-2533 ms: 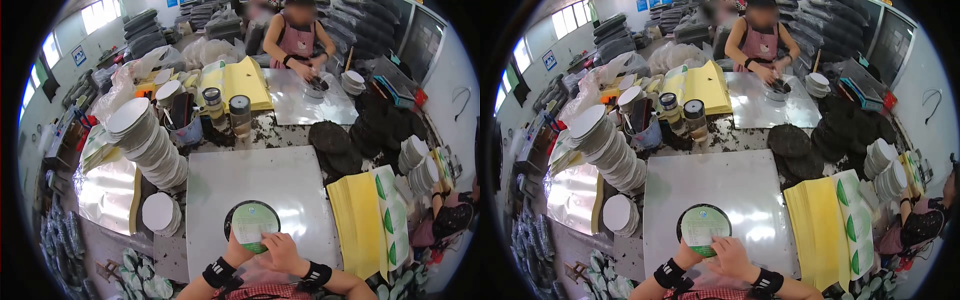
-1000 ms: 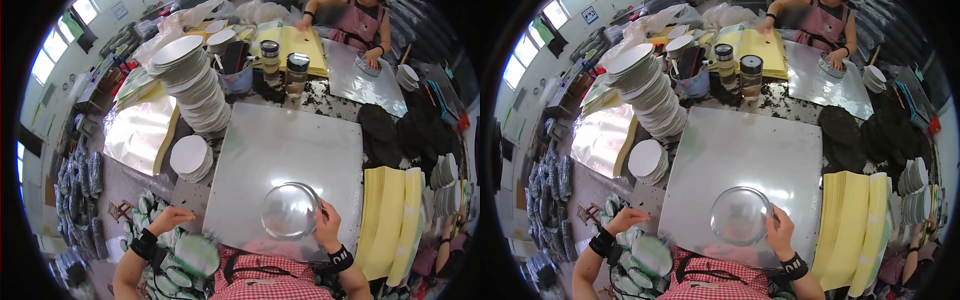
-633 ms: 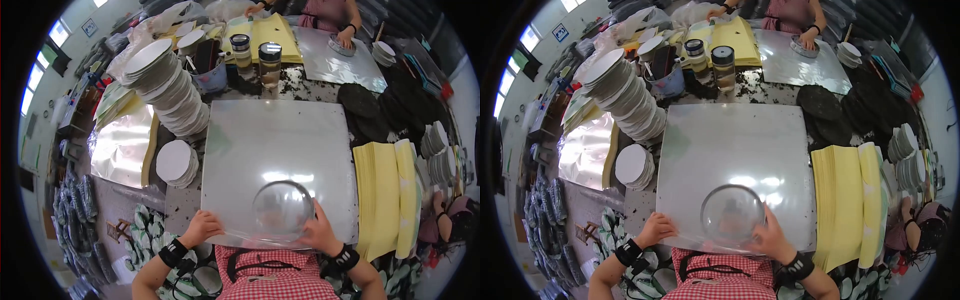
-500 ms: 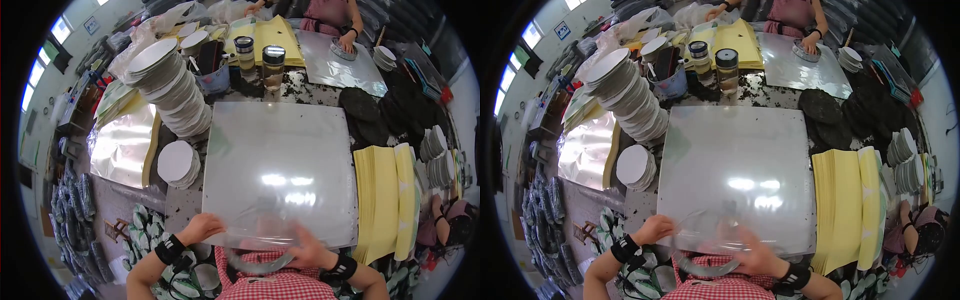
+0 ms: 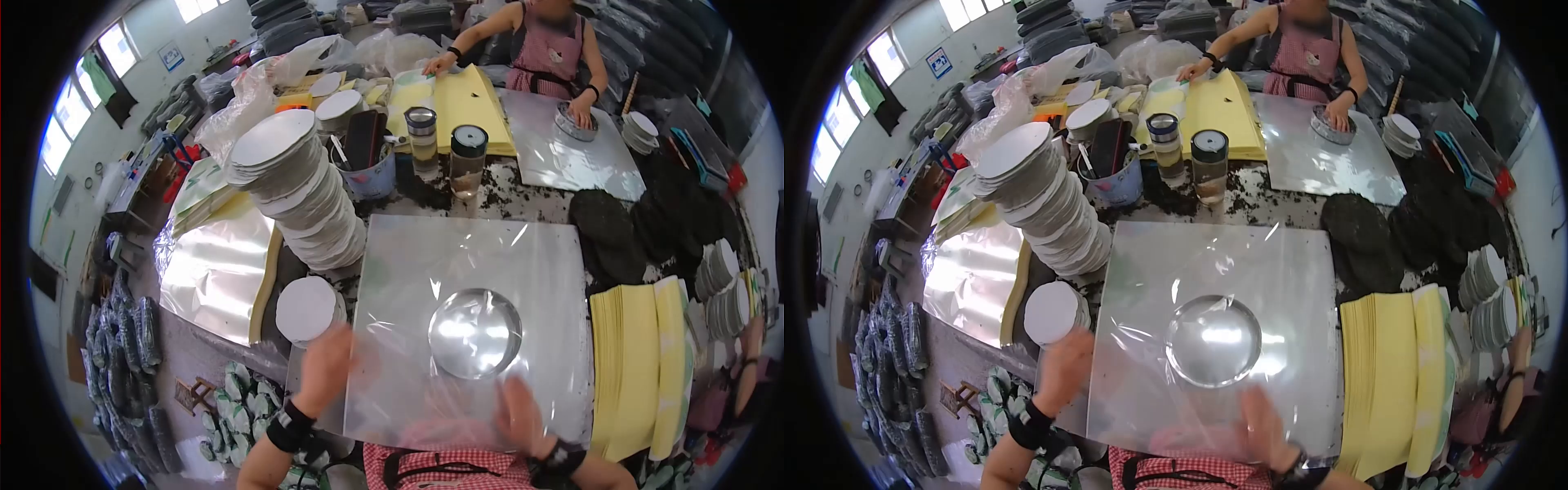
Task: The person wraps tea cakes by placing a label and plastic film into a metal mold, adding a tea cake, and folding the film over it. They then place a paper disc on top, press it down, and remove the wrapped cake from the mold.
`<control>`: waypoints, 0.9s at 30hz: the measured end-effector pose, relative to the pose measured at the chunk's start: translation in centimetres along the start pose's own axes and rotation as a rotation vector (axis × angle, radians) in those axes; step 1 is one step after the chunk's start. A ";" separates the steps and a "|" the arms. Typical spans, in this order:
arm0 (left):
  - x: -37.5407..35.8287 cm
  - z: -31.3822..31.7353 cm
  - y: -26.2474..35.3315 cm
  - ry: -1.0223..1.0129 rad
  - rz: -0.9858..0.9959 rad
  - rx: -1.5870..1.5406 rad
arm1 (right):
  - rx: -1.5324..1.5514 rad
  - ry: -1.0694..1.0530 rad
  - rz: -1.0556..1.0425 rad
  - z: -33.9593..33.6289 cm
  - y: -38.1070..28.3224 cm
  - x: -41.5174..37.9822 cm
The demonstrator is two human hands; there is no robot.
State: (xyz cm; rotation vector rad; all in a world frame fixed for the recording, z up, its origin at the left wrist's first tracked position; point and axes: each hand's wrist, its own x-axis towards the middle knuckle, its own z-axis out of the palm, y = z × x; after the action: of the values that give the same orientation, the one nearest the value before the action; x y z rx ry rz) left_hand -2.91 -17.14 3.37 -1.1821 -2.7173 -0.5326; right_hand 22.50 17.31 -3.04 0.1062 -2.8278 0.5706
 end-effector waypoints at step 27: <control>3.1 0.3 -3.0 0.101 -0.480 0.137 | -0.185 0.259 0.402 -7.3 33.6 19.3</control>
State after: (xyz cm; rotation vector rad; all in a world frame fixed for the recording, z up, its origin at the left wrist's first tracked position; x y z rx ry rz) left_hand -7.27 -16.78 3.05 -0.4514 -2.8890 -0.4305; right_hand 1.53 50.70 -4.03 -0.5413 -2.6353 0.3625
